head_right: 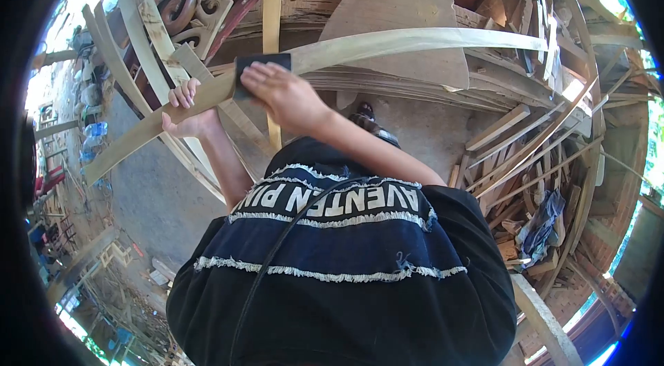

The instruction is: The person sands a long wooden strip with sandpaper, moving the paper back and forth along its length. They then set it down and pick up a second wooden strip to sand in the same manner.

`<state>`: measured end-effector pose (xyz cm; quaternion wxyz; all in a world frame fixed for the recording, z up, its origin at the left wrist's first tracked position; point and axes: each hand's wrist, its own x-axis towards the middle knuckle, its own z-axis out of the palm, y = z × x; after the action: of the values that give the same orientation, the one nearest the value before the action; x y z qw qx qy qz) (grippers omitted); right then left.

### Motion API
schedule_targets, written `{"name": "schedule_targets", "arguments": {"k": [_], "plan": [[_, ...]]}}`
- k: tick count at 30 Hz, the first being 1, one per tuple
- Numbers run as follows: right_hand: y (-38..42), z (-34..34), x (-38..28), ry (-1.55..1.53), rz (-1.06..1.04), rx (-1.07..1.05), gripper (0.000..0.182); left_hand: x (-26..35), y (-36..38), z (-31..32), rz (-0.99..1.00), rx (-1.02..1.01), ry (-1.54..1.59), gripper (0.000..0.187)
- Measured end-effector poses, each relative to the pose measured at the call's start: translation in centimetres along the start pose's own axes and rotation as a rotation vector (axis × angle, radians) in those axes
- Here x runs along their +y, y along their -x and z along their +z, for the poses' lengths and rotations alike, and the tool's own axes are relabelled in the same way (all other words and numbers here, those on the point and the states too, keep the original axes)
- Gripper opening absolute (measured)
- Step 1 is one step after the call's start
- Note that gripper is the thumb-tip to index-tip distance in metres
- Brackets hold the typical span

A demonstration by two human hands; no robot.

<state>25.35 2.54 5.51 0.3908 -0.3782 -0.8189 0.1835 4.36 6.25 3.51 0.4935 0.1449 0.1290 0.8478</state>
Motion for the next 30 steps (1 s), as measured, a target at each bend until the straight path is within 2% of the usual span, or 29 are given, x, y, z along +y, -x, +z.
{"name": "schedule_targets", "arguments": {"k": [3,4,7,10,12,13,14,16,18,20,22,25,26,28,29,30], "plan": [[1.3,-2.8,1.4,0.007,0.093,-0.075,0.037,0.0,0.1,-0.8,-0.011,-0.016,-0.001,0.036],[2.5,-4.3,3.1,0.167,0.146,-0.074,0.039,-0.3,0.4,-0.7,-0.018,0.006,-0.001,0.036],[7.5,-10.0,9.7,0.426,0.466,0.057,0.035,-1.3,1.3,-0.7,-0.043,0.054,-0.012,0.037],[9.5,-12.8,13.1,0.409,0.702,0.235,0.029,-1.9,1.9,0.4,-0.040,0.051,-0.066,0.037],[6.8,-9.4,10.4,0.462,0.522,0.209,0.027,-1.6,1.8,1.1,-0.026,0.013,-0.054,0.037],[4.6,-7.2,7.0,0.366,0.460,0.146,0.025,-1.7,1.7,1.3,-0.020,-0.008,-0.046,0.037],[2.6,-5.6,4.2,0.283,0.295,0.051,0.029,-1.9,1.7,1.4,-0.011,-0.015,-0.040,0.036],[-0.2,-1.6,0.4,0.069,0.082,0.036,0.039,-2.1,1.5,1.5,0.003,-0.032,-0.034,0.035],[-0.7,0.4,-1.6,0.032,0.012,-0.001,0.043,-2.0,1.1,0.4,-0.011,-0.060,0.003,0.035],[0.2,-1.0,0.0,0.017,-0.038,-0.053,0.042,-2.1,1.1,0.5,-0.004,-0.019,0.027,0.035],[2.3,-4.9,2.9,0.171,0.213,-0.107,0.042,-2.3,1.6,0.7,-0.002,0.088,-0.013,0.036],[8.3,-12.3,11.4,0.432,0.612,0.048,0.037,-2.5,2.2,0.0,-0.015,0.150,-0.026,0.036],[10.9,-14.0,15.1,0.560,0.573,0.185,0.032,-2.5,2.3,0.1,-0.015,0.158,-0.033,0.036],[11.5,-15.9,15.8,0.562,0.746,0.239,0.029,-2.4,2.4,0.7,-0.019,0.167,-0.051,0.036],[8.7,-15.0,12.9,0.648,0.852,0.126,0.028,-2.3,2.2,0.8,-0.019,0.152,-0.018,0.035],[8.5,-12.6,13.1,0.700,0.628,0.102,0.028,-2.1,1.9,0.8,-0.025,0.137,0.017,0.034]]}}
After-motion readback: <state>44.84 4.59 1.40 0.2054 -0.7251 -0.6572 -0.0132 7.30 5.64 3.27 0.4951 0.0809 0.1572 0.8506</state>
